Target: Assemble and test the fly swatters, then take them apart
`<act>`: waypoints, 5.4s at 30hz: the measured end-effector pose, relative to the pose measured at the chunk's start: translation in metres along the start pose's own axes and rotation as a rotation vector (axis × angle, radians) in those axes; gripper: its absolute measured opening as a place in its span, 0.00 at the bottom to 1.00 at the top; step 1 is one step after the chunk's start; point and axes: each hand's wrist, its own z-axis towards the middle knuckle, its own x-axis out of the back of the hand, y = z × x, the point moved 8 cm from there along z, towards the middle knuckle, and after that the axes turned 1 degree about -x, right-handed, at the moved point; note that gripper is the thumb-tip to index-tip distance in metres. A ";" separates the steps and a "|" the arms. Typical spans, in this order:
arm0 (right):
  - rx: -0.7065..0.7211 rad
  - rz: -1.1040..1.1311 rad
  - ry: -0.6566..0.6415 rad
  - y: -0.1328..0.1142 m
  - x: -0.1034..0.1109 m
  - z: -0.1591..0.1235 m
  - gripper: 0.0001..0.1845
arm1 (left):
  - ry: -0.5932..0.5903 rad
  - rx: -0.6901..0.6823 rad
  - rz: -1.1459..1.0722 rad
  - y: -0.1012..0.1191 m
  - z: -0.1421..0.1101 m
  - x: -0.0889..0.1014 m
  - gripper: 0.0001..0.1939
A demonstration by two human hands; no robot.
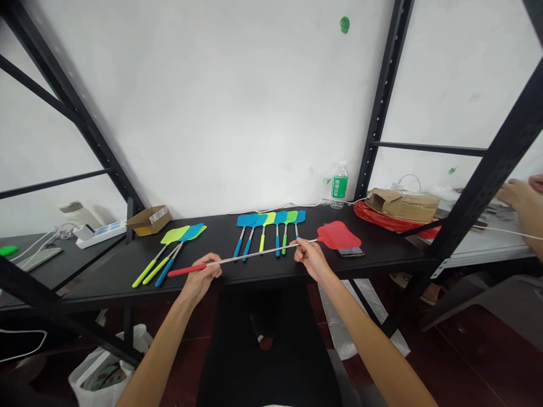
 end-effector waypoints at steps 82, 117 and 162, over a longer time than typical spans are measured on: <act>0.071 -0.215 0.286 -0.147 0.129 -0.039 0.16 | -0.184 0.095 0.817 0.057 -0.015 -0.002 0.17; 0.100 -0.310 0.156 -0.147 0.084 -0.040 0.27 | -0.157 -0.205 0.975 0.074 -0.029 -0.075 0.15; 0.183 -0.292 0.146 -0.154 0.044 -0.048 0.23 | -0.059 -0.209 1.084 0.108 -0.042 -0.074 0.15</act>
